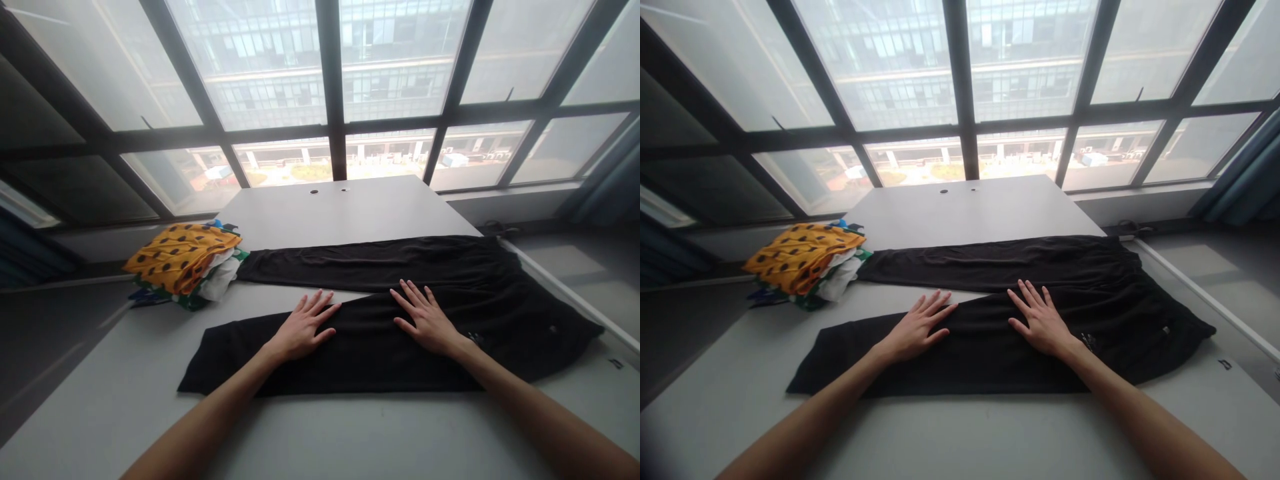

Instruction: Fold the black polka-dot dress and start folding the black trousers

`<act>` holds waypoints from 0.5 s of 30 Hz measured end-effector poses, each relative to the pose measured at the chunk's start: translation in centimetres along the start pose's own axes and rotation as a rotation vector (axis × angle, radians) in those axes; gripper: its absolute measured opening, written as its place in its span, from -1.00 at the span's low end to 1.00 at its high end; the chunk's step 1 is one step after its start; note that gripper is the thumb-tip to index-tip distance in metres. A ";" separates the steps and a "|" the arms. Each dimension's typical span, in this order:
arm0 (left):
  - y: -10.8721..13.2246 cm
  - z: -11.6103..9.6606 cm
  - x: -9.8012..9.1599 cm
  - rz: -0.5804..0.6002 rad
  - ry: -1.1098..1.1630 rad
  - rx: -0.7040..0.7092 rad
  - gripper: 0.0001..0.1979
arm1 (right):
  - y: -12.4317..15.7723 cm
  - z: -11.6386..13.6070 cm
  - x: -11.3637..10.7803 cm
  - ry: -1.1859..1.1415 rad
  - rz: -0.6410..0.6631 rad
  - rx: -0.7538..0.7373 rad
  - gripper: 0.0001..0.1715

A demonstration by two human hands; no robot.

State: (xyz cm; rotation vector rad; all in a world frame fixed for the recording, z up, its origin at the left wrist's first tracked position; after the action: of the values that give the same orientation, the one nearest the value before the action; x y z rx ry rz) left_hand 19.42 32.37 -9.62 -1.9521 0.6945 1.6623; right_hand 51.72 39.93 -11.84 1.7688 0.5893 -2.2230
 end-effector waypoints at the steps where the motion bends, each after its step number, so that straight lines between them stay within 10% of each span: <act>1: 0.0 0.0 0.0 0.003 0.000 -0.004 -0.34 | 0.0 0.0 0.0 0.000 0.003 -0.004 -0.20; 15: 0.0 0.2 0.1 -0.001 -0.009 -0.003 -0.35 | -0.3 0.0 0.0 0.004 0.038 -0.007 -0.23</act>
State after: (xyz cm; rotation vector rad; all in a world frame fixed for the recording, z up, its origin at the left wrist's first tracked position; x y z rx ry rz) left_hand 19.26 32.51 -9.76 -1.9456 0.6877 1.6717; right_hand 51.63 40.21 -11.79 1.7670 0.5597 -2.1898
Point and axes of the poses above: each hand's wrist, its own y-axis away from the middle knuckle, its own x-axis out of the palm, z = x × y, the point moved 5 cm from there along -y, towards the middle knuckle, and after that the axes turned 14 degrees about x, right-handed, at the moved point
